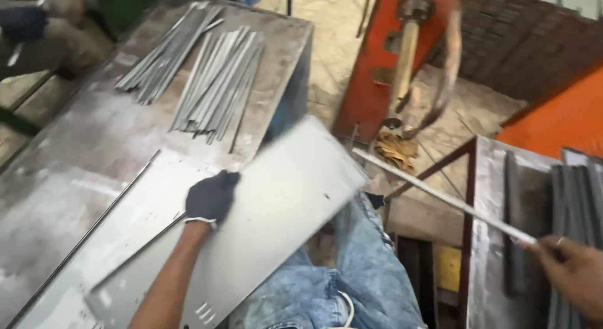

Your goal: Using a spot welding machine to attach metal strips to panels.

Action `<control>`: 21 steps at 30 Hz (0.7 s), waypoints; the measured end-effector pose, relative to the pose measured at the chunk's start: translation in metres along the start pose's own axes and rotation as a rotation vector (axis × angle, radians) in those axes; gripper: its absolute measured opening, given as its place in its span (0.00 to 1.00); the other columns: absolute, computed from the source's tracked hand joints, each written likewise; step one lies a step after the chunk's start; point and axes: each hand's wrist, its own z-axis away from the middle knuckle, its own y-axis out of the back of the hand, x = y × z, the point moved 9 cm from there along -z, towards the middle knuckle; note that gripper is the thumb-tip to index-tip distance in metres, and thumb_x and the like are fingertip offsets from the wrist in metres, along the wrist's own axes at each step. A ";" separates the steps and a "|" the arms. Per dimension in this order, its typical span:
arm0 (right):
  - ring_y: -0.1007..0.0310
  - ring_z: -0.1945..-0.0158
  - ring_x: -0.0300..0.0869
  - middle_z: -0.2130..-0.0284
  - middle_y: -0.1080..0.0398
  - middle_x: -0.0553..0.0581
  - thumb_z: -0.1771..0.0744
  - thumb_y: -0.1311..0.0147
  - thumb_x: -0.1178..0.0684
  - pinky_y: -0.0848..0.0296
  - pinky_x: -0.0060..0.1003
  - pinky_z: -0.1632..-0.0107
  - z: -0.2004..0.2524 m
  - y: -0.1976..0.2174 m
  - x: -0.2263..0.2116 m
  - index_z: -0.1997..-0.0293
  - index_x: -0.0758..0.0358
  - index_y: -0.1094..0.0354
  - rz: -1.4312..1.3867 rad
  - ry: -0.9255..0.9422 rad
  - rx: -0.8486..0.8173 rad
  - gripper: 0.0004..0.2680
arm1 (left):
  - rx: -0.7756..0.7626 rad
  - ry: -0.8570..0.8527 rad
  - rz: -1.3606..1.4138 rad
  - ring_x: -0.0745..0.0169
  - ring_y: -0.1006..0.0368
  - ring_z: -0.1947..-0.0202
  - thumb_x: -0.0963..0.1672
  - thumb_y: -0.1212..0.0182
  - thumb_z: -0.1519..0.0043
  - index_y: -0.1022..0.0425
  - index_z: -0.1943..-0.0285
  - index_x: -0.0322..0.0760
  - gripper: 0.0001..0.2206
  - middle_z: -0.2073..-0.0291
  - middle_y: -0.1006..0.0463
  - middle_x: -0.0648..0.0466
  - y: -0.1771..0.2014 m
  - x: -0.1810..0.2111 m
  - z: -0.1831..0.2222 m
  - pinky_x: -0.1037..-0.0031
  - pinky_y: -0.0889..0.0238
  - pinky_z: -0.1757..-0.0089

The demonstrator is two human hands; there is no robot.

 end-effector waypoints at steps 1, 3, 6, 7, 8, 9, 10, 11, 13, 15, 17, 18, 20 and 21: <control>0.31 0.81 0.52 0.83 0.32 0.62 0.30 0.45 0.44 0.34 0.48 0.72 0.009 -0.014 0.000 0.49 0.57 0.16 -0.204 -0.051 -0.018 0.13 | 0.077 0.066 0.065 0.39 0.22 0.55 0.52 0.51 0.36 0.18 0.48 0.49 0.18 0.55 0.17 0.46 0.010 -0.031 0.008 0.53 0.31 0.53; 0.29 0.80 0.48 0.81 0.29 0.63 0.33 0.42 0.41 0.32 0.45 0.72 0.001 -0.034 -0.048 0.53 0.59 0.18 -0.261 0.048 0.027 0.14 | 0.109 0.059 -0.069 0.38 0.24 0.51 0.52 0.54 0.33 0.19 0.45 0.47 0.19 0.51 0.18 0.45 0.019 -0.109 0.021 0.53 0.33 0.50; 0.27 0.78 0.44 0.79 0.25 0.63 0.36 0.39 0.40 0.31 0.42 0.70 -0.006 -0.023 -0.141 0.57 0.61 0.20 -0.416 0.136 0.016 0.15 | 0.112 0.251 -0.080 0.37 0.26 0.45 0.54 0.52 0.32 0.20 0.41 0.44 0.21 0.46 0.19 0.43 0.086 -0.158 0.043 0.54 0.35 0.44; 0.27 0.79 0.45 0.79 0.24 0.63 0.36 0.40 0.41 0.32 0.42 0.70 -0.007 -0.016 -0.175 0.57 0.60 0.19 -0.514 0.139 -0.046 0.13 | 0.090 0.462 0.042 0.36 0.27 0.43 0.57 0.49 0.34 0.20 0.42 0.42 0.24 0.46 0.20 0.42 0.114 -0.174 0.056 0.55 0.37 0.43; 0.27 0.79 0.45 0.79 0.24 0.63 0.36 0.40 0.41 0.32 0.42 0.70 -0.012 -0.017 -0.193 0.57 0.60 0.19 -0.518 0.138 -0.048 0.13 | 0.090 0.462 0.038 0.36 0.27 0.43 0.57 0.49 0.34 0.20 0.42 0.42 0.24 0.46 0.20 0.42 0.116 -0.202 0.051 0.55 0.37 0.43; 0.29 0.78 0.45 0.80 0.25 0.62 0.35 0.40 0.43 0.33 0.41 0.70 -0.015 -0.014 -0.213 0.58 0.60 0.19 -0.596 0.201 -0.040 0.12 | 0.053 0.421 -0.046 0.35 0.26 0.44 0.57 0.48 0.34 0.19 0.42 0.42 0.23 0.47 0.20 0.42 0.115 -0.224 0.046 0.53 0.36 0.44; 0.31 0.78 0.45 0.80 0.26 0.61 0.35 0.40 0.44 0.33 0.41 0.71 -0.018 -0.011 -0.232 0.59 0.59 0.18 -0.674 0.264 -0.031 0.11 | 0.015 0.379 -0.130 0.35 0.26 0.45 0.57 0.48 0.33 0.19 0.43 0.42 0.23 0.48 0.19 0.42 0.112 -0.246 0.042 0.52 0.36 0.44; 0.31 0.78 0.45 0.80 0.26 0.61 0.35 0.40 0.44 0.33 0.41 0.71 -0.017 -0.011 -0.246 0.59 0.59 0.18 -0.678 0.257 -0.028 0.11 | 0.014 0.372 -0.134 0.35 0.26 0.45 0.57 0.48 0.33 0.19 0.43 0.42 0.23 0.48 0.19 0.42 0.110 -0.233 0.036 0.52 0.36 0.44; 0.27 0.76 0.38 0.78 0.23 0.56 0.34 0.42 0.45 0.32 0.38 0.71 -0.011 -0.002 -0.279 0.64 0.59 0.20 -0.834 0.370 0.015 0.10 | 0.321 0.214 -0.233 0.41 0.24 0.46 0.53 0.42 0.35 0.21 0.38 0.44 0.20 0.46 0.19 0.44 0.127 -0.189 0.021 0.55 0.33 0.48; 0.30 0.78 0.41 0.81 0.26 0.58 0.35 0.41 0.44 0.34 0.40 0.72 0.000 -0.007 -0.288 0.64 0.59 0.20 -0.755 0.314 -0.004 0.10 | 0.228 0.005 0.182 0.48 0.24 0.45 0.49 0.41 0.34 0.23 0.38 0.37 0.18 0.46 0.19 0.45 0.043 -0.160 -0.010 0.60 0.34 0.46; 0.33 0.80 0.44 0.83 0.28 0.60 0.35 0.39 0.43 0.36 0.43 0.72 0.012 -0.011 -0.284 0.64 0.59 0.19 -0.674 0.240 -0.017 0.10 | 0.101 -0.211 0.602 0.55 0.25 0.44 0.45 0.40 0.33 0.25 0.38 0.30 0.17 0.46 0.19 0.46 -0.041 -0.078 -0.027 0.65 0.35 0.45; 0.33 0.80 0.45 0.83 0.29 0.60 0.36 0.38 0.42 0.36 0.43 0.73 0.019 -0.009 -0.280 0.65 0.59 0.20 -0.679 0.243 -0.009 0.11 | -0.088 -0.113 0.894 0.59 0.25 0.56 0.43 0.42 0.35 0.23 0.41 0.30 0.16 0.56 0.19 0.47 -0.091 -0.024 -0.026 0.68 0.33 0.54; 0.33 0.81 0.45 0.83 0.30 0.60 0.37 0.37 0.41 0.35 0.43 0.74 0.033 -0.003 -0.259 0.67 0.60 0.21 -0.676 0.194 0.019 0.12 | -0.344 -0.029 1.171 0.62 0.25 0.67 0.42 0.45 0.37 0.22 0.44 0.29 0.15 0.66 0.20 0.49 -0.148 0.097 0.002 0.70 0.30 0.64; 0.35 0.79 0.50 0.82 0.31 0.62 0.37 0.36 0.40 0.36 0.45 0.72 0.041 -0.006 -0.248 0.68 0.61 0.23 -0.593 0.173 -0.074 0.13 | -0.385 0.059 1.387 0.62 0.24 0.71 0.45 0.47 0.33 0.21 0.50 0.26 0.15 0.70 0.19 0.49 -0.160 0.147 0.023 0.70 0.30 0.66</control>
